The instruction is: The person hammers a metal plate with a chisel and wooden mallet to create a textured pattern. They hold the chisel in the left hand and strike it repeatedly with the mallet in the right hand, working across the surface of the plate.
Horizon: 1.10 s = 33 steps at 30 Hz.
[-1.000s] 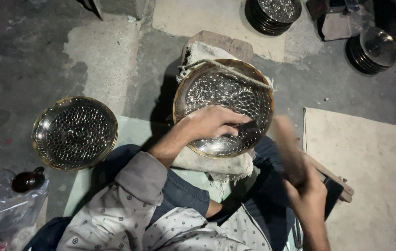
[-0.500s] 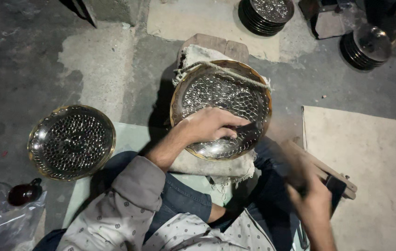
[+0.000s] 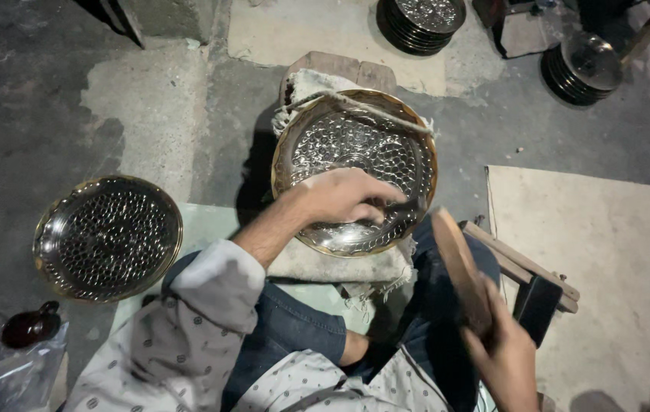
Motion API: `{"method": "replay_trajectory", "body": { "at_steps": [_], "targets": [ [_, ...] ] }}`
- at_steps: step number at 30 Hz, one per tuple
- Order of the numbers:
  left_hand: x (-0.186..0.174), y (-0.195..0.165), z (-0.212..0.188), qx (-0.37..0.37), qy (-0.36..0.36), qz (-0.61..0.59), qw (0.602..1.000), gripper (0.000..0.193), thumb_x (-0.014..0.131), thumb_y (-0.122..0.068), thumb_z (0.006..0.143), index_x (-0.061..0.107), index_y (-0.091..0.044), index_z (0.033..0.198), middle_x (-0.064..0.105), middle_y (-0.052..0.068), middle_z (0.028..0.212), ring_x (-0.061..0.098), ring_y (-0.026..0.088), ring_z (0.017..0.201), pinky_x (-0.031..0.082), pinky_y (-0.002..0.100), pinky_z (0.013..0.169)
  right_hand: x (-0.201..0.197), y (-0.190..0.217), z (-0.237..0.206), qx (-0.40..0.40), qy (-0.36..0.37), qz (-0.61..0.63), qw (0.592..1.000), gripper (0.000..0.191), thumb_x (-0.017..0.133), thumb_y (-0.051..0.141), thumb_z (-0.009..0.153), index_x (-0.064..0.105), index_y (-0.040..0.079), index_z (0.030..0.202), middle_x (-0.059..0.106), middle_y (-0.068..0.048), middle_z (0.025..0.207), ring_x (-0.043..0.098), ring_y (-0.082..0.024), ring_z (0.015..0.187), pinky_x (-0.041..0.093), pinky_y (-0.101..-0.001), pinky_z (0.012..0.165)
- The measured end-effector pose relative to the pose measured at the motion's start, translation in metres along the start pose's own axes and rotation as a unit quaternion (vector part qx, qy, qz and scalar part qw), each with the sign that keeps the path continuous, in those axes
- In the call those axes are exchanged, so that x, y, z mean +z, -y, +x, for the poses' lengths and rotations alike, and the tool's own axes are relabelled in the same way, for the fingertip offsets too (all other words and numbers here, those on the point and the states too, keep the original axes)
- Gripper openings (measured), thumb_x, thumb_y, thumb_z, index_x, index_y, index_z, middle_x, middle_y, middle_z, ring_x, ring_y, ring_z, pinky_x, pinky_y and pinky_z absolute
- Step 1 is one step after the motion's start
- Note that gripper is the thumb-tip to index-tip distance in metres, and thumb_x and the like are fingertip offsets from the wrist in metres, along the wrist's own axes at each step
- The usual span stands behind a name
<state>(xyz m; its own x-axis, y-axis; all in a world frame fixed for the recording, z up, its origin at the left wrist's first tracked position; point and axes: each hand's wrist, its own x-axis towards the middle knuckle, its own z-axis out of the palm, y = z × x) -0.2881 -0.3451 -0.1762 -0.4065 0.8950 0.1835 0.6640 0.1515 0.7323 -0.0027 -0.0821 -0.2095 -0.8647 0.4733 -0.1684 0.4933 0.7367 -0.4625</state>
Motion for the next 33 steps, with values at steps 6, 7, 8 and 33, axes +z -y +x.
{"method": "replay_trajectory", "body": {
  "at_steps": [6, 7, 8, 33],
  "targets": [
    [0.003, 0.004, 0.009, -0.007, -0.052, -0.057, 0.997, 0.059, 0.080, -0.027, 0.085, 0.058, -0.019, 0.139, 0.076, 0.007, 0.117, 0.078, 0.021, 0.097, 0.060, 0.038, 0.086, 0.030, -0.044, -0.039, -0.013, -0.012, 0.255, 0.967, 0.096, 0.087, 0.010, 0.067, 0.041, -0.002, 0.150, 0.058, -0.017, 0.138, 0.057, -0.024, 0.130, 0.042, -0.0391, 0.108],
    [0.001, 0.003, 0.010, -0.029, -0.026, -0.037, 0.999, 0.056, 0.080, -0.027, 0.085, 0.061, -0.021, 0.137, 0.078, 0.006, 0.113, 0.078, 0.021, 0.096, 0.060, 0.038, 0.086, 0.037, -0.049, -0.042, -0.023, -0.005, 0.275, 0.961, 0.095, 0.085, 0.011, 0.069, 0.040, -0.002, 0.152, 0.058, -0.017, 0.139, 0.057, -0.024, 0.129, 0.042, -0.0389, 0.107],
    [0.000, 0.002, 0.011, -0.052, 0.000, -0.016, 0.998, 0.054, 0.080, -0.026, 0.084, 0.064, -0.023, 0.135, 0.080, 0.006, 0.108, 0.078, 0.020, 0.095, 0.059, 0.038, 0.086, 0.044, -0.053, -0.043, -0.033, 0.002, 0.294, 0.955, 0.095, 0.083, 0.011, 0.071, 0.039, -0.001, 0.153, 0.058, -0.017, 0.141, 0.056, -0.024, 0.129, 0.042, -0.0386, 0.107],
    [0.000, -0.006, 0.014, 0.052, 0.029, -0.013, 0.998, 0.046, 0.079, -0.023, 0.086, 0.067, -0.017, 0.131, 0.079, 0.011, 0.102, 0.077, 0.026, 0.094, 0.057, 0.041, 0.083, -0.007, 0.028, 0.015, -0.045, -0.056, 0.203, 0.976, 0.097, 0.078, 0.008, 0.074, 0.034, 0.015, 0.160, 0.067, -0.020, 0.136, 0.070, -0.027, 0.118, 0.056, -0.0346, 0.097]
  ]
}}
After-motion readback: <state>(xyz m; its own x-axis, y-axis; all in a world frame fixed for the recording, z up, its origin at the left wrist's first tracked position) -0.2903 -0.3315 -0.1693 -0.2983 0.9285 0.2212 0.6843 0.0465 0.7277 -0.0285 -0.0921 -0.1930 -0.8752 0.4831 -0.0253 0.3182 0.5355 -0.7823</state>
